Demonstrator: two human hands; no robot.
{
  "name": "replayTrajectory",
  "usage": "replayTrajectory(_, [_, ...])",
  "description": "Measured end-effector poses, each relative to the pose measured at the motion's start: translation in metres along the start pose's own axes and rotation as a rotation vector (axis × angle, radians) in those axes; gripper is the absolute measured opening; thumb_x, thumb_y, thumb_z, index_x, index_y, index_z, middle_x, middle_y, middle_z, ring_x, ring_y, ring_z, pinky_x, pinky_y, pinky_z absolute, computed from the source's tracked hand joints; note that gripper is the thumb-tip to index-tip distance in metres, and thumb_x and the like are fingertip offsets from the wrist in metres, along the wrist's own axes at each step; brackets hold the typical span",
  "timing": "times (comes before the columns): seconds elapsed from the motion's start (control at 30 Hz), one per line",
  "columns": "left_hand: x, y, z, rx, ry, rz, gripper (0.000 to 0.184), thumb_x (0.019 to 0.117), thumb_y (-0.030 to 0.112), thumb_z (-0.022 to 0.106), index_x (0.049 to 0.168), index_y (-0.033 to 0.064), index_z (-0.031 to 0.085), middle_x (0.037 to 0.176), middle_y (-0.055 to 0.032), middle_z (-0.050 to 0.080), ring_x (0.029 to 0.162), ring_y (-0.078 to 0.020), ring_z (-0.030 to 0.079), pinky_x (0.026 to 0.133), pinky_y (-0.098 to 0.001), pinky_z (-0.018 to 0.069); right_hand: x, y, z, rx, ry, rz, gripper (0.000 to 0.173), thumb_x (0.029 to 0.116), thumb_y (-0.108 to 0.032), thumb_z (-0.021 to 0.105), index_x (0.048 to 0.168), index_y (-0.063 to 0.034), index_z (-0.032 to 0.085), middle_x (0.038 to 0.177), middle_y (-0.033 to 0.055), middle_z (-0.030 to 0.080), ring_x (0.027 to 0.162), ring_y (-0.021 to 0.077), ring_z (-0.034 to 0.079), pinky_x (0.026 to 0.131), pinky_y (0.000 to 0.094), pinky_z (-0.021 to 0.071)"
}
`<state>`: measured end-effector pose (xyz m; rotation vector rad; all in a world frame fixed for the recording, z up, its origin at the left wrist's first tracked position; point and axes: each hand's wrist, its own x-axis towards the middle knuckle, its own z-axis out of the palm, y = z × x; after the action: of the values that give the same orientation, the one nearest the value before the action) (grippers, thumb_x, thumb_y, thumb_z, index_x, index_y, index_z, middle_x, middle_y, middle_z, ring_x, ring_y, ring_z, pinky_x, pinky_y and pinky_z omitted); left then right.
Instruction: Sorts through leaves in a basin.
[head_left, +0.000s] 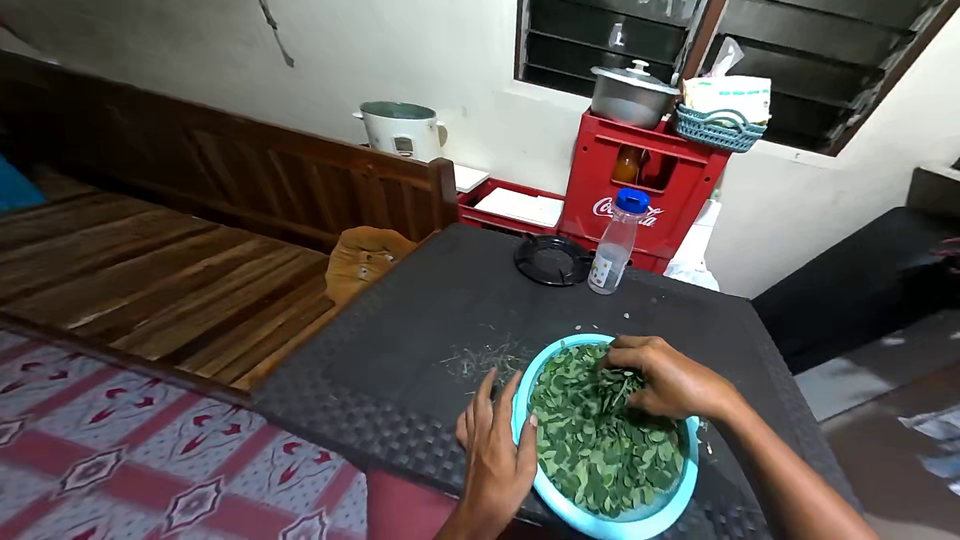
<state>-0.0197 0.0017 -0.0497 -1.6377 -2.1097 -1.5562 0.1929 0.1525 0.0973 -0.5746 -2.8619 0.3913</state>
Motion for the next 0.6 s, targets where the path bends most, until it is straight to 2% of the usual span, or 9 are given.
replayTrajectory(0.13, [0.000, -0.001, 0.000, -0.015, 0.006, 0.002, 0.055, 0.0943, 0.041, 0.049, 0.142, 0.0149, 0.060, 0.153, -0.0210, 0.046, 0.131, -0.0411, 0.051, 0.100, -0.0679, 0.0340, -0.001, -0.002, -0.003, -0.009, -0.037, 0.030, 0.049, 0.0788, -0.020, 0.082, 0.125, -0.0263, 0.068, 0.117, -0.0017, 0.070, 0.105, 0.0152, 0.068, 0.092, 0.0434, 0.0582])
replayTrajectory(0.3, [0.000, -0.002, 0.001, -0.008, 0.017, 0.015, 0.055, 0.0946, 0.042, 0.049, 0.141, 0.0153, 0.060, 0.153, -0.0205, 0.047, 0.130, -0.0405, 0.051, 0.100, -0.0678, 0.0340, -0.005, -0.009, -0.014, 0.014, 0.032, 0.004, 0.041, 0.0827, -0.012, 0.077, 0.122, -0.0207, 0.069, 0.115, 0.0006, 0.069, 0.096, 0.0125, 0.069, 0.083, 0.0350, 0.0625])
replayTrajectory(0.37, [0.000, -0.002, 0.001, -0.008, 0.013, 0.011, 0.055, 0.0949, 0.042, 0.048, 0.142, 0.0160, 0.059, 0.153, -0.0205, 0.046, 0.131, -0.0402, 0.051, 0.100, -0.0676, 0.0340, -0.007, -0.010, -0.018, -0.013, 0.089, -0.024, 0.038, 0.0836, -0.013, 0.075, 0.121, -0.0197, 0.070, 0.118, -0.0007, 0.069, 0.104, 0.0112, 0.068, 0.090, 0.0334, 0.0595])
replayTrajectory(0.43, [-0.001, -0.002, 0.002, -0.009, 0.011, 0.005, 0.055, 0.0950, 0.042, 0.048, 0.142, 0.0160, 0.059, 0.154, -0.0204, 0.046, 0.131, -0.0400, 0.051, 0.100, -0.0673, 0.0340, -0.008, -0.015, -0.021, -0.050, 0.135, -0.044, 0.035, 0.0852, -0.019, 0.074, 0.120, -0.0201, 0.071, 0.124, -0.0019, 0.069, 0.115, 0.0120, 0.065, 0.100, 0.0358, 0.0551])
replayTrajectory(0.6, [-0.002, -0.001, 0.002, -0.023, 0.017, -0.013, 0.055, 0.0954, 0.040, 0.048, 0.143, 0.0144, 0.058, 0.153, -0.0201, 0.046, 0.131, -0.0393, 0.051, 0.101, -0.0669, 0.0338, -0.013, -0.050, -0.018, -0.114, 0.173, -0.121, 0.039, 0.0849, -0.032, 0.075, 0.122, -0.0239, 0.070, 0.136, -0.0016, 0.063, 0.132, 0.0183, 0.055, 0.110, 0.0442, 0.0482])
